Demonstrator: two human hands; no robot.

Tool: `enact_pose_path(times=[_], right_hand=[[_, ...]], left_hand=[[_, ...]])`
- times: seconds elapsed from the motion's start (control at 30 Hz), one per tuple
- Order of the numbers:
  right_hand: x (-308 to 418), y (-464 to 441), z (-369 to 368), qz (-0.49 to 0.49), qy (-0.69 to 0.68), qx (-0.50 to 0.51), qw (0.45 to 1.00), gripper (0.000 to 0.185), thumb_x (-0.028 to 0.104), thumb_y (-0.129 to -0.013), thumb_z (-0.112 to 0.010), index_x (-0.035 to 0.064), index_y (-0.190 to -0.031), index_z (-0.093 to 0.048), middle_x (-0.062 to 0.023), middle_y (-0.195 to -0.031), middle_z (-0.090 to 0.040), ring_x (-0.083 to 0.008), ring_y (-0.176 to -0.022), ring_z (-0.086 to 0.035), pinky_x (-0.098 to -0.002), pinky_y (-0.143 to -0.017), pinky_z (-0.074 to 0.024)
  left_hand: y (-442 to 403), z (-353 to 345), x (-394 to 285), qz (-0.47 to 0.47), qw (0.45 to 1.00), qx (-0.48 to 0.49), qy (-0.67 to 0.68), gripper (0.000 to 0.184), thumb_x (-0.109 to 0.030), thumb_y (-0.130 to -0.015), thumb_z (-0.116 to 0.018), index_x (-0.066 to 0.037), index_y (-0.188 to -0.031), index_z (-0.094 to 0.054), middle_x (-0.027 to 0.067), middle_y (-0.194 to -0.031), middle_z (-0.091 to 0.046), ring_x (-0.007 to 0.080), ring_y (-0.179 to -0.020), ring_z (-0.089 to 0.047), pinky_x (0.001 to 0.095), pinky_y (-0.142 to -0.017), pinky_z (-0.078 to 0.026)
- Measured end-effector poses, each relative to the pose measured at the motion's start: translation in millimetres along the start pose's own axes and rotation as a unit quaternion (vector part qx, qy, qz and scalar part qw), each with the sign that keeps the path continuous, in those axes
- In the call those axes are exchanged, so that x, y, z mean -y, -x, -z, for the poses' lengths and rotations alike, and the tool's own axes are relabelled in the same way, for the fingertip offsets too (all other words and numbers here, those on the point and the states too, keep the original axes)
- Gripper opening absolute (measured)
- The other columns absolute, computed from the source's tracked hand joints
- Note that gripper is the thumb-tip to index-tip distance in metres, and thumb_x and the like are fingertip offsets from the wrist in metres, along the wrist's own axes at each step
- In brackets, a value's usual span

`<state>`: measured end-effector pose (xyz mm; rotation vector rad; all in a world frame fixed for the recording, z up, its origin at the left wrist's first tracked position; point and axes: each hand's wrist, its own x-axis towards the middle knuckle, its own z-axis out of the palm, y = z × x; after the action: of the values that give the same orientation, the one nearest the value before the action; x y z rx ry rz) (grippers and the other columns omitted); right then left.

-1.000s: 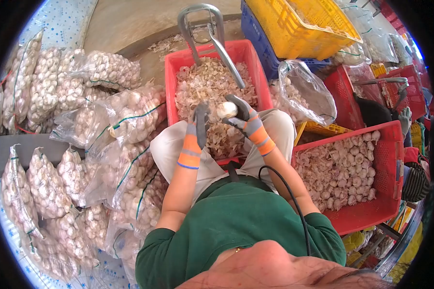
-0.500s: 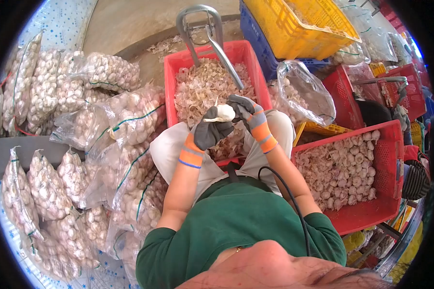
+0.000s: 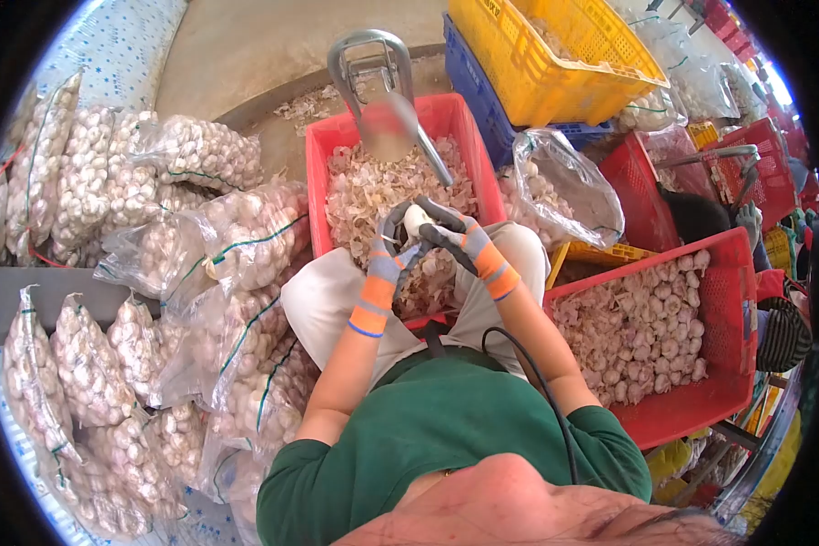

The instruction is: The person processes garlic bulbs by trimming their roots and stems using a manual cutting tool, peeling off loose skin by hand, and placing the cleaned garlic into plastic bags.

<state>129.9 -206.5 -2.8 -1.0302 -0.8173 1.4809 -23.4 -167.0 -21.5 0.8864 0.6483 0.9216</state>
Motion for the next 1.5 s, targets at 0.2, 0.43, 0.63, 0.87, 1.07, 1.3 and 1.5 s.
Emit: enact_pose_path(times=[0.2, 0.43, 0.63, 0.87, 1.07, 1.3, 1.5], right_hand=[[-34.2, -15.6, 21.2, 0.095, 0.083, -0.096, 0.987, 0.026, 0.009, -0.084, -0.062, 0.0012, -0.109, -0.059, -0.0007, -0.088, -0.062, -0.0076, -0.071, -0.056, -0.0235, -0.061, -0.0476], [-12.3, -23.5, 10.4, 0.010, 0.250, -0.125, 0.960, 0.009, 0.009, -0.086, -0.057, 0.0032, -0.091, -0.061, -0.0044, -0.075, -0.061, -0.0125, -0.061, -0.056, -0.0263, -0.054, -0.0449], [3.9, -43.1, 10.1, 0.123, 0.506, -0.045, 0.853, 0.022, 0.016, -0.084, -0.060, 0.0041, -0.103, -0.061, -0.0112, -0.094, -0.062, -0.0206, -0.086, -0.060, -0.0302, -0.077, -0.0477], [17.6, -62.4, 2.9, 0.102, 0.264, -0.033, 0.959, 0.024, 0.013, -0.084, -0.061, 0.0059, -0.107, -0.061, -0.0091, -0.091, -0.065, -0.0176, -0.082, -0.061, -0.0298, -0.073, -0.0493], [47.1, -78.0, 6.5, 0.335, 0.471, -0.239, 0.780, 0.045, 0.026, -0.082, -0.063, 0.0121, -0.123, -0.052, -0.0208, -0.123, -0.049, -0.0350, -0.109, -0.051, -0.0387, -0.089, -0.0432], [-18.7, -137.0, 59.3, 0.128, 0.375, -0.089, 0.914, 0.055, 0.008, -0.088, -0.055, 0.0095, -0.138, -0.032, -0.0109, -0.128, -0.046, -0.0221, -0.113, -0.049, -0.0269, -0.093, -0.0388], [56.3, -88.0, 7.4, 0.094, 0.172, -0.043, 0.980, 0.052, 0.014, -0.091, -0.052, 0.0107, -0.139, -0.031, -0.0056, -0.112, -0.054, -0.0098, -0.086, -0.055, -0.0221, -0.062, -0.0455]], left_hand=[[-24.6, 17.9, 28.3, 0.099, 0.926, 0.048, 0.362, 0.039, -0.002, -0.088, -0.042, -0.005, -0.127, -0.043, 0.0110, -0.122, -0.051, 0.0248, -0.106, -0.053, 0.0381, -0.085, -0.051], [-19.7, 21.1, 20.0, -0.125, 0.981, 0.040, -0.140, 0.050, 0.003, -0.078, -0.060, -0.005, -0.123, -0.041, 0.0091, -0.110, -0.054, 0.0216, -0.098, -0.057, 0.0343, -0.084, -0.053], [-4.6, -2.6, -31.8, -0.053, 0.995, -0.074, 0.047, 0.041, -0.013, -0.081, -0.062, -0.010, -0.118, -0.047, 0.0081, -0.105, -0.056, 0.0174, -0.086, -0.059, 0.0285, -0.073, -0.053], [-29.5, 19.3, -19.5, -0.077, 0.996, 0.021, -0.035, 0.058, 0.001, -0.082, -0.058, -0.008, -0.134, -0.033, 0.0058, -0.125, -0.043, 0.0188, -0.109, -0.049, 0.0309, -0.087, -0.048], [-40.2, 6.5, -45.7, -0.080, 0.995, -0.005, 0.057, 0.063, -0.002, -0.081, -0.063, -0.011, -0.135, -0.032, 0.0042, -0.124, -0.043, 0.0165, -0.107, -0.049, 0.0300, -0.091, -0.046], [-62.3, 12.3, -39.4, -0.115, 0.993, -0.029, 0.028, 0.062, -0.001, -0.079, -0.065, -0.011, -0.132, -0.034, 0.0043, -0.117, -0.047, 0.0169, -0.104, -0.051, 0.0324, -0.091, -0.047], [-116.9, 16.6, -38.9, -0.126, 0.988, -0.091, 0.002, 0.050, -0.012, -0.078, -0.068, -0.005, -0.121, -0.043, 0.0083, -0.106, -0.054, 0.0177, -0.093, -0.057, 0.0300, -0.083, -0.051]])
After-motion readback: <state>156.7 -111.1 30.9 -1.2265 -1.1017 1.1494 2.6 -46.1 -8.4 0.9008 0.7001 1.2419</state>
